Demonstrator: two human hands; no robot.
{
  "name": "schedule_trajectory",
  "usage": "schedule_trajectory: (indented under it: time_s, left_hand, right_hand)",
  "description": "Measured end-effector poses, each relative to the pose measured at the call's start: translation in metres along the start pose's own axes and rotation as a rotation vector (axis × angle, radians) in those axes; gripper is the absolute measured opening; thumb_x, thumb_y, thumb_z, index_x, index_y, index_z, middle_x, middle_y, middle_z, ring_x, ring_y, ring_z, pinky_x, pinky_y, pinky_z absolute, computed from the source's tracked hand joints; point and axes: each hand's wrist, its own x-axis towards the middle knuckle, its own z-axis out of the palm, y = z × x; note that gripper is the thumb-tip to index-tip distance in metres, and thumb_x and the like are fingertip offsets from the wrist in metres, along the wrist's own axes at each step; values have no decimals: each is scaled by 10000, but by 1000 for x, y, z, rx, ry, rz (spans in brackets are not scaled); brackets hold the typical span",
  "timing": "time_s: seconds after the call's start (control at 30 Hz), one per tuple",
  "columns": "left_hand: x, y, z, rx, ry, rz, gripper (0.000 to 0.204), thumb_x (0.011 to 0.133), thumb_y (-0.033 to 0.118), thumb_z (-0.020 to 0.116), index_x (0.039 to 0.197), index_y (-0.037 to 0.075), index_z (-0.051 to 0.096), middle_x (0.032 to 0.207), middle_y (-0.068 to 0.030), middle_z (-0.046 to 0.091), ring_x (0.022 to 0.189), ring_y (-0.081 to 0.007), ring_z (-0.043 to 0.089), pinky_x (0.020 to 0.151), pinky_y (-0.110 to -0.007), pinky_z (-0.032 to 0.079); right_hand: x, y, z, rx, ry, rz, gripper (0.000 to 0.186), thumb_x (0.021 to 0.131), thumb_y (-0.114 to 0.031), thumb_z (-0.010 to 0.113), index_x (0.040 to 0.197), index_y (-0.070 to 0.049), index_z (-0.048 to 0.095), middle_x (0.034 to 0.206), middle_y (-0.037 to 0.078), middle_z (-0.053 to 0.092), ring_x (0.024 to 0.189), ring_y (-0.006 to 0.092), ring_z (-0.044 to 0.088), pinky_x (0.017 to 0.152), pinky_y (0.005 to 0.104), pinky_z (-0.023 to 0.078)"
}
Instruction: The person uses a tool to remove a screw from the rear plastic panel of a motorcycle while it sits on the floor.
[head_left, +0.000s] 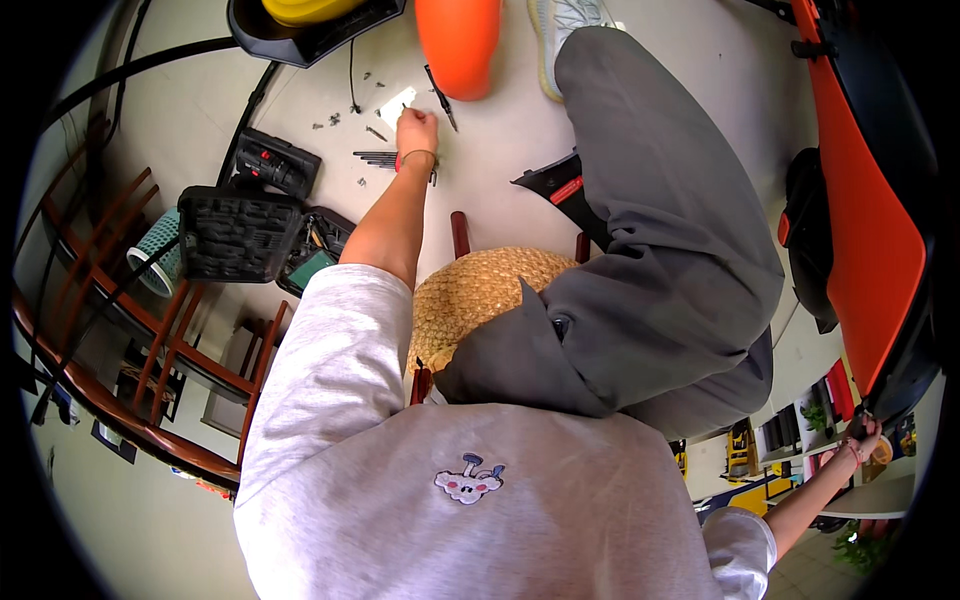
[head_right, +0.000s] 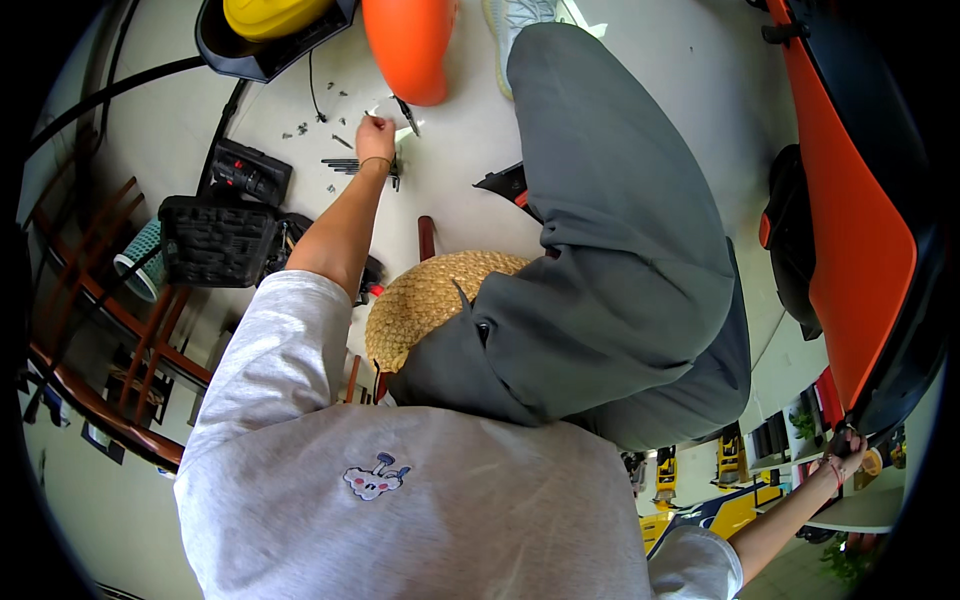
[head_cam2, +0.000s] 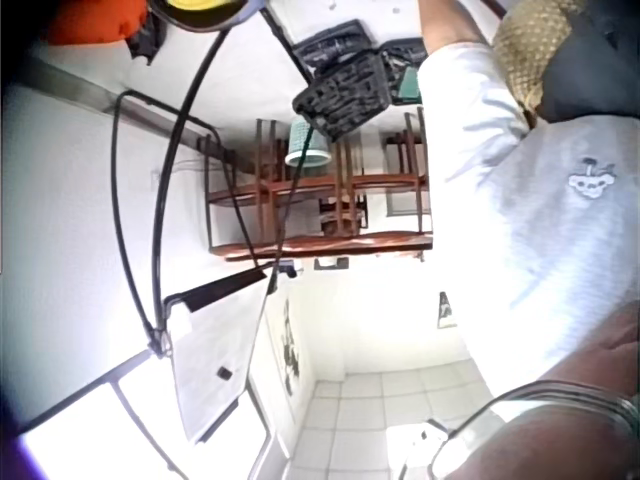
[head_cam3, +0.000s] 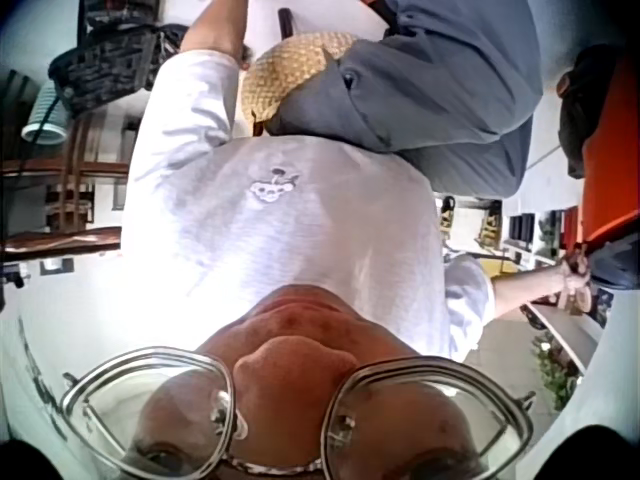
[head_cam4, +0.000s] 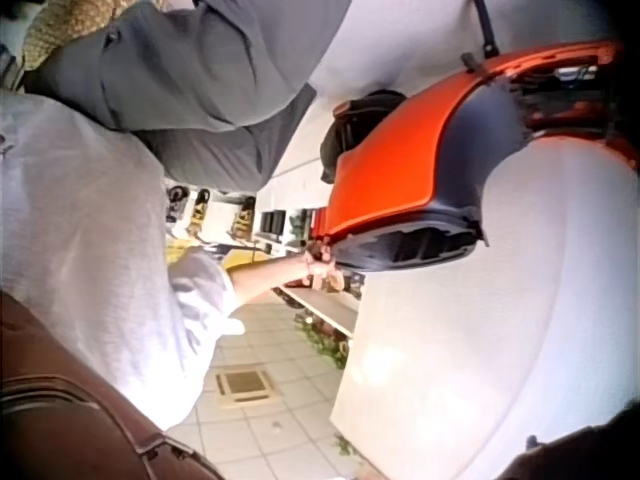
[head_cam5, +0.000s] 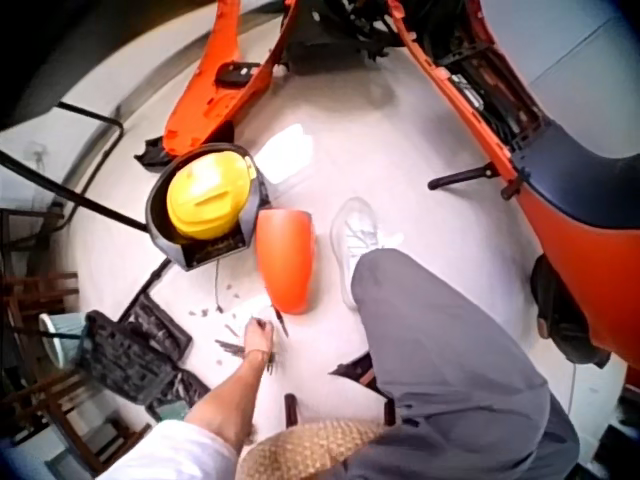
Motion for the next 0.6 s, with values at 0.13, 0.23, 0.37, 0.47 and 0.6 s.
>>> schedule_trajectory:
  time_s: [0.13, 0.23, 0.37, 0.47, 0.6]
  left_hand:
    - [16, 28, 25, 90, -71, -36, 440, 808, 352, 760, 1053, 3, 646, 1022, -211, 730, 996, -399, 693, 892, -456, 537]
    - [34, 21, 39, 102, -39, -118, 458, 789, 414, 734, 983, 4, 668, 963, -235, 732, 963, -423, 702, 873, -481, 544]
    - [23, -5, 18, 74, -115, -100, 521, 783, 447, 718, 925, -55, 698, 912, -262, 733, 881, -420, 716, 831, -478, 548]
    - [-19, -13, -30, -265, -424, -291, 245, 941, 223, 598, 831, 9, 648, 709, -73, 663, 577, -154, 612, 483, -312, 460]
    - [-85, 12, -105, -779, -507, -339, 115, 1009, 148, 535, 960, 67, 599, 742, -8, 590, 575, -88, 489, 523, -240, 413]
  right_hand:
    - [-5, -3, -3, 76, -22, 31, 310, 1062, -116, 404, 755, -125, 358, 594, -40, 268, 583, 143, 329, 651, 332, 368]
    - [-6, -2, -11, -122, 32, -58, 257, 1072, -127, 409, 817, -96, 417, 603, -53, 258, 545, 122, 304, 647, 326, 374]
    - [0, 9, -25, -8, 85, -38, 309, 1070, -156, 448, 762, -132, 462, 601, -47, 299, 595, 135, 335, 620, 321, 353]
    - [6, 25, -31, 90, -15, -30, 336, 1073, -174, 462, 738, -149, 460, 610, -49, 336, 602, 142, 344, 608, 310, 342]
    - [8, 49, -11, 113, 29, -123, 172, 1069, -143, 477, 927, -78, 548, 616, -55, 360, 614, 131, 409, 748, 319, 473]
